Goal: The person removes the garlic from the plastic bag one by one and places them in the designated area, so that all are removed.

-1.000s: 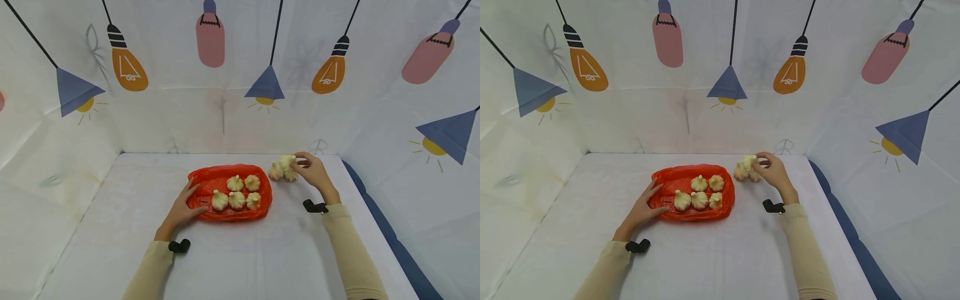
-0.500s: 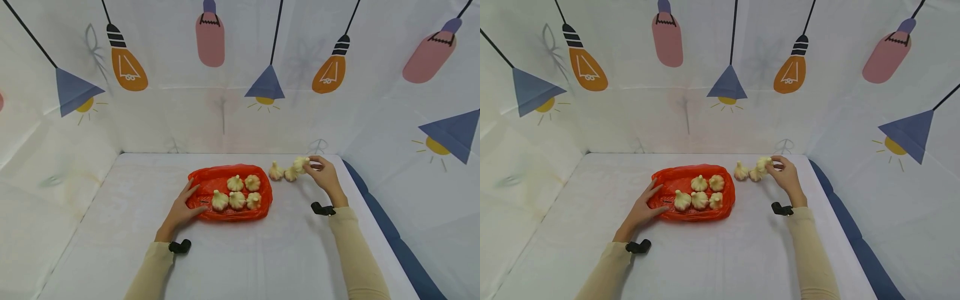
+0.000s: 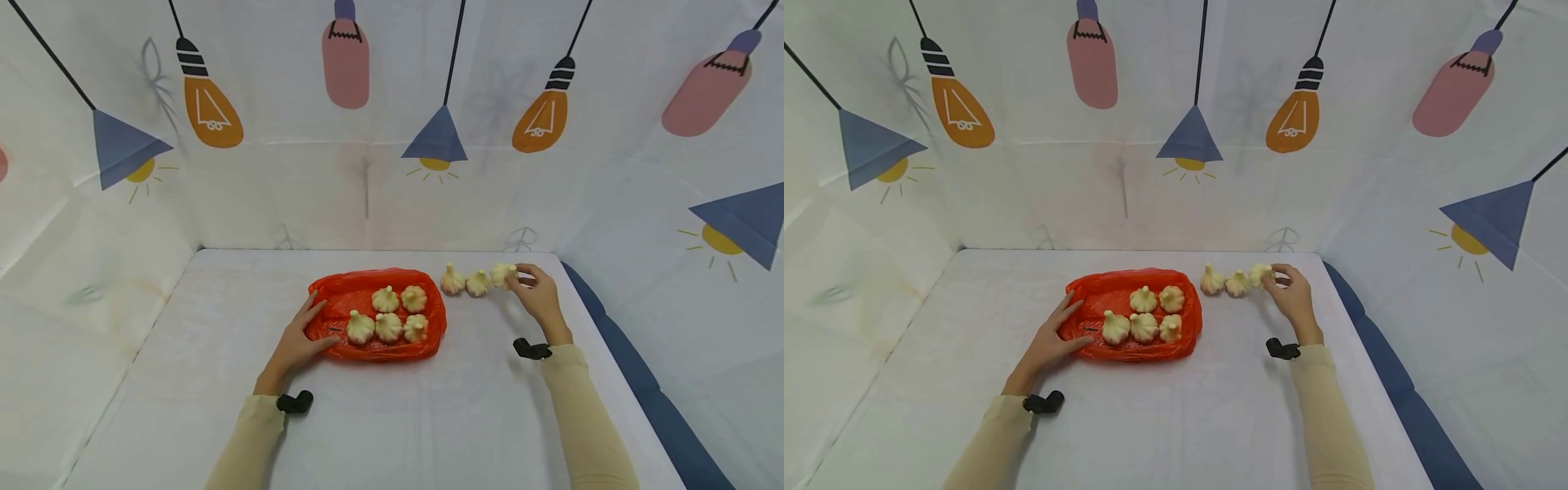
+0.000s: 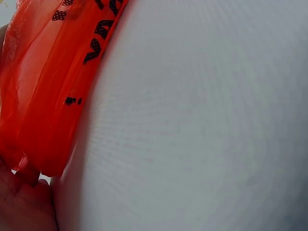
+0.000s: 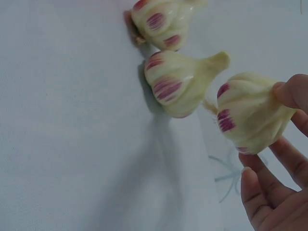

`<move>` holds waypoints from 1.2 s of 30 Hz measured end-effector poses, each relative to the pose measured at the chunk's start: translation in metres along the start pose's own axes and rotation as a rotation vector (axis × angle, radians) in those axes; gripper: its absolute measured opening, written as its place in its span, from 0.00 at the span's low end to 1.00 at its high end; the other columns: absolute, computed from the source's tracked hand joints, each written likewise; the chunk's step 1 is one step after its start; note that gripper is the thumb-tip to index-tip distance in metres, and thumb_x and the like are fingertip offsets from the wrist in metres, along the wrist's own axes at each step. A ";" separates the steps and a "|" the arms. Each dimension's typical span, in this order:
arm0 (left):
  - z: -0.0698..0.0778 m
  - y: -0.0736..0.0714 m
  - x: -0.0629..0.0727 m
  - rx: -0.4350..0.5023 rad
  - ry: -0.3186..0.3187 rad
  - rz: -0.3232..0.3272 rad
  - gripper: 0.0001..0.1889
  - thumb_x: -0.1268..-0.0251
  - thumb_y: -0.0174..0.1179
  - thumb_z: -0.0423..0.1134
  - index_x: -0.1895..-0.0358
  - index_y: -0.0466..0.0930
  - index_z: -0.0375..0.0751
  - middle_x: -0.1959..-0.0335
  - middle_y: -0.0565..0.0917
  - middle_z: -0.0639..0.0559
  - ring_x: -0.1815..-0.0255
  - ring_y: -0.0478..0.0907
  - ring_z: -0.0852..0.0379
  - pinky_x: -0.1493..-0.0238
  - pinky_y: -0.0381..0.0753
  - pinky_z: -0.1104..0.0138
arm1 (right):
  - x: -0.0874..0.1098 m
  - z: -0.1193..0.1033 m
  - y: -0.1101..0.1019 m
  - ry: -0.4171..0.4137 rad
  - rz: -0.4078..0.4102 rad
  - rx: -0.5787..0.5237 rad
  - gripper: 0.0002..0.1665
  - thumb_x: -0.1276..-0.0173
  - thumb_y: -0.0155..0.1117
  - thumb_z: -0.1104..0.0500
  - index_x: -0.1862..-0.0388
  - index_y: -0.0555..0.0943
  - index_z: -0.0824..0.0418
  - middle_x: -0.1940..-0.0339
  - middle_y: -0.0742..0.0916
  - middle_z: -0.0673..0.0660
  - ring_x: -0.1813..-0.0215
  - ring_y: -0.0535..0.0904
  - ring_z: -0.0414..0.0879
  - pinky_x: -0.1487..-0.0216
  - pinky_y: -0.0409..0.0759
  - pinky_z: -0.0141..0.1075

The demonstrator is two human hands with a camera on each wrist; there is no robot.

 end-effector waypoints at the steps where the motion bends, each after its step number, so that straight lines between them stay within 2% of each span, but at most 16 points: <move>1: 0.000 0.000 0.000 -0.001 -0.001 0.001 0.51 0.44 0.76 0.56 0.19 0.61 0.46 0.13 0.48 0.50 0.14 0.45 0.37 0.22 0.54 0.34 | 0.001 0.002 0.000 0.005 -0.002 0.004 0.27 0.29 0.68 0.53 0.37 0.79 0.68 0.35 0.81 0.70 0.40 0.83 0.68 0.63 0.73 0.16; 15: -0.003 0.001 -0.001 0.002 -0.024 0.000 0.51 0.45 0.76 0.57 0.19 0.61 0.48 0.13 0.47 0.50 0.14 0.43 0.37 0.22 0.53 0.34 | 0.001 0.027 0.009 0.063 -0.032 0.073 0.28 0.27 0.66 0.48 0.37 0.79 0.66 0.34 0.81 0.71 0.40 0.83 0.68 0.62 0.74 0.20; 27: 0.000 0.001 0.000 -0.007 -0.010 -0.001 0.51 0.44 0.76 0.57 0.19 0.61 0.48 0.13 0.47 0.52 0.14 0.44 0.37 0.22 0.54 0.34 | -0.001 0.035 0.013 0.106 -0.074 0.098 0.29 0.26 0.64 0.48 0.34 0.77 0.65 0.31 0.79 0.71 0.36 0.81 0.68 0.53 0.79 0.34; 32: -0.001 0.001 0.000 -0.014 -0.013 -0.001 0.51 0.45 0.75 0.58 0.19 0.61 0.49 0.13 0.47 0.52 0.14 0.44 0.37 0.23 0.55 0.34 | -0.002 0.039 0.016 0.131 -0.107 0.091 0.30 0.25 0.63 0.47 0.32 0.76 0.64 0.30 0.78 0.71 0.34 0.79 0.67 0.54 0.78 0.31; 36: -0.002 0.002 -0.001 -0.011 -0.015 -0.003 0.51 0.45 0.76 0.58 0.19 0.61 0.50 0.13 0.47 0.53 0.14 0.44 0.38 0.23 0.56 0.34 | -0.003 0.039 0.020 0.119 -0.119 0.087 0.30 0.26 0.64 0.51 0.31 0.74 0.65 0.29 0.77 0.72 0.34 0.79 0.68 0.54 0.79 0.31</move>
Point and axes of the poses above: each hand's wrist, its own x-axis away from the middle knuckle, its own y-axis out of the palm, z = x × y, the point moved 9 cm from there along -x, towards the middle knuckle
